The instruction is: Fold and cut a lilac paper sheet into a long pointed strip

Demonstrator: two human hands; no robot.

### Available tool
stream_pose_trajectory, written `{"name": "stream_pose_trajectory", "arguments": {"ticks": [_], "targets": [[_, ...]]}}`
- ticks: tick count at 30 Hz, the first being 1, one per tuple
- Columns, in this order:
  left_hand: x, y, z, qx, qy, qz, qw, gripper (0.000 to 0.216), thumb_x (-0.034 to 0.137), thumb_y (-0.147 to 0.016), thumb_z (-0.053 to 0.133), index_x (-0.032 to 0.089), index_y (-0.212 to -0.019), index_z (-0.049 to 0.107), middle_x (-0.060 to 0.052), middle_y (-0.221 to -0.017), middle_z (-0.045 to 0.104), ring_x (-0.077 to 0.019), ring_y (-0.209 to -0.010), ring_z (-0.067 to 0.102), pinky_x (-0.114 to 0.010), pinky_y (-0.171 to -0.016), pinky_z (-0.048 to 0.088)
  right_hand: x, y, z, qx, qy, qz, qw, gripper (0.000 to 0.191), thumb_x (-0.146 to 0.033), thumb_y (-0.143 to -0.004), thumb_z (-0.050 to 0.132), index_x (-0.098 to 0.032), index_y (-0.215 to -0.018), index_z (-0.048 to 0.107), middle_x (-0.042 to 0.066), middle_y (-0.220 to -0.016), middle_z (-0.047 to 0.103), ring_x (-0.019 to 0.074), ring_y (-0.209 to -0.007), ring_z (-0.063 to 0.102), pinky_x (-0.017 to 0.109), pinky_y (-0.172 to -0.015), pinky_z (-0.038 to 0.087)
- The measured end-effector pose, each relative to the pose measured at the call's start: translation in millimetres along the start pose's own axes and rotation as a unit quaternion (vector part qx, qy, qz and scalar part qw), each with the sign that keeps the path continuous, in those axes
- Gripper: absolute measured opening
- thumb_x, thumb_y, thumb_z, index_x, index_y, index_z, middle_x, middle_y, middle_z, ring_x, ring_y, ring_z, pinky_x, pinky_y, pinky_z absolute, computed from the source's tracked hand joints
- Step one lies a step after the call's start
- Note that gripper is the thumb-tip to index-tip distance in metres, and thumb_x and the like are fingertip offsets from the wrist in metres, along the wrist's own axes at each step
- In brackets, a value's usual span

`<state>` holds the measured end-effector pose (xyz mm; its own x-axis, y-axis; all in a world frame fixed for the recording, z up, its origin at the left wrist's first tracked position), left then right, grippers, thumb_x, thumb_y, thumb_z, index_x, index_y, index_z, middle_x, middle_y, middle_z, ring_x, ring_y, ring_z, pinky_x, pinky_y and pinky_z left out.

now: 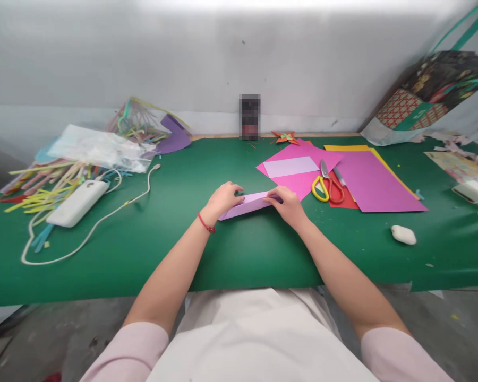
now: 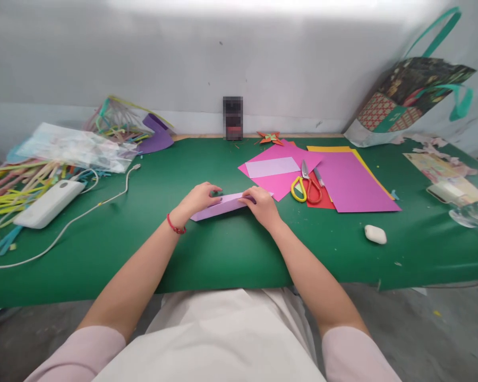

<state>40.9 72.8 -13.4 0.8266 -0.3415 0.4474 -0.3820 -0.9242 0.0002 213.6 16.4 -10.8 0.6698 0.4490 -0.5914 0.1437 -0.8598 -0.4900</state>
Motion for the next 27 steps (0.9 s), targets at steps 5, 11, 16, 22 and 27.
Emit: {"name": "stream_pose_trajectory", "arguments": {"ticks": [5,11,16,22,27], "targets": [[-5,-2,8,-0.091,0.054,0.002,0.994,0.026,0.025,-0.071,0.061,0.019,-0.094,0.073,-0.004,-0.088,0.071,-0.019,-0.076,0.064,-0.025,-0.068,0.049,-9,-3,-15,0.049,0.032,-0.05,0.997,0.026,-0.042,-0.089,0.053,-0.024,-0.073,0.063,0.004,-0.073,0.066,0.0218,-0.077,0.059,0.037,-0.076,0.044],[-2,4,10,-0.079,0.03,0.021,0.996,0.04,0.02,-0.063,0.063,0.018,-0.102,0.069,-0.007,-0.089,0.069,-0.0216,-0.08,0.062,-0.027,-0.068,0.049,-12,-3,-17,0.055,0.007,-0.072,0.996,0.023,-0.041,-0.088,0.056,-0.025,-0.074,0.066,0.003,-0.077,0.066,0.0209,-0.078,0.059,0.038,-0.08,0.043],[2,13,25,-0.184,0.126,0.016,0.975,0.04,0.012,-0.057,0.054,0.018,-0.094,0.069,0.0,-0.073,0.066,-0.0146,-0.063,0.058,-0.022,-0.053,0.042,-12,-2,-20,0.08,-0.007,-0.059,0.995,0.021,-0.041,-0.088,0.055,-0.026,-0.08,0.067,0.004,-0.079,0.067,0.0213,-0.078,0.059,0.039,-0.079,0.046],[-6,28,19,-0.07,0.234,-0.05,0.969,0.011,0.024,-0.067,0.056,0.017,-0.071,0.064,0.001,-0.068,0.062,-0.0124,-0.061,0.054,-0.023,-0.056,0.041,-4,-3,-20,0.101,0.004,-0.048,0.994,0.02,-0.043,-0.088,0.055,-0.028,-0.084,0.067,0.005,-0.084,0.066,0.0243,-0.087,0.06,0.043,-0.084,0.049],[-6,28,16,-0.01,0.364,-0.077,0.928,0.011,0.027,-0.07,0.062,0.018,-0.073,0.057,0.003,-0.066,0.06,-0.0085,-0.053,0.051,-0.02,-0.048,0.039,-2,0,-30,0.163,0.005,-0.025,0.986,0.035,-0.047,-0.089,0.049,-0.028,-0.117,0.057,0.011,-0.122,0.057,0.028,-0.119,0.051,0.049,-0.098,0.043]]}}
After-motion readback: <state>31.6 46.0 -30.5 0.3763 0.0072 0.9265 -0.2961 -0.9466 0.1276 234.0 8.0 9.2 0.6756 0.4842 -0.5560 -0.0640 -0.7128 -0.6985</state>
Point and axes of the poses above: each hand's wrist, its own y-axis away from the middle knuckle, its own z-axis out of the palm, x = y × z, the point moved 7 cm from there along -y, towards the middle knuckle
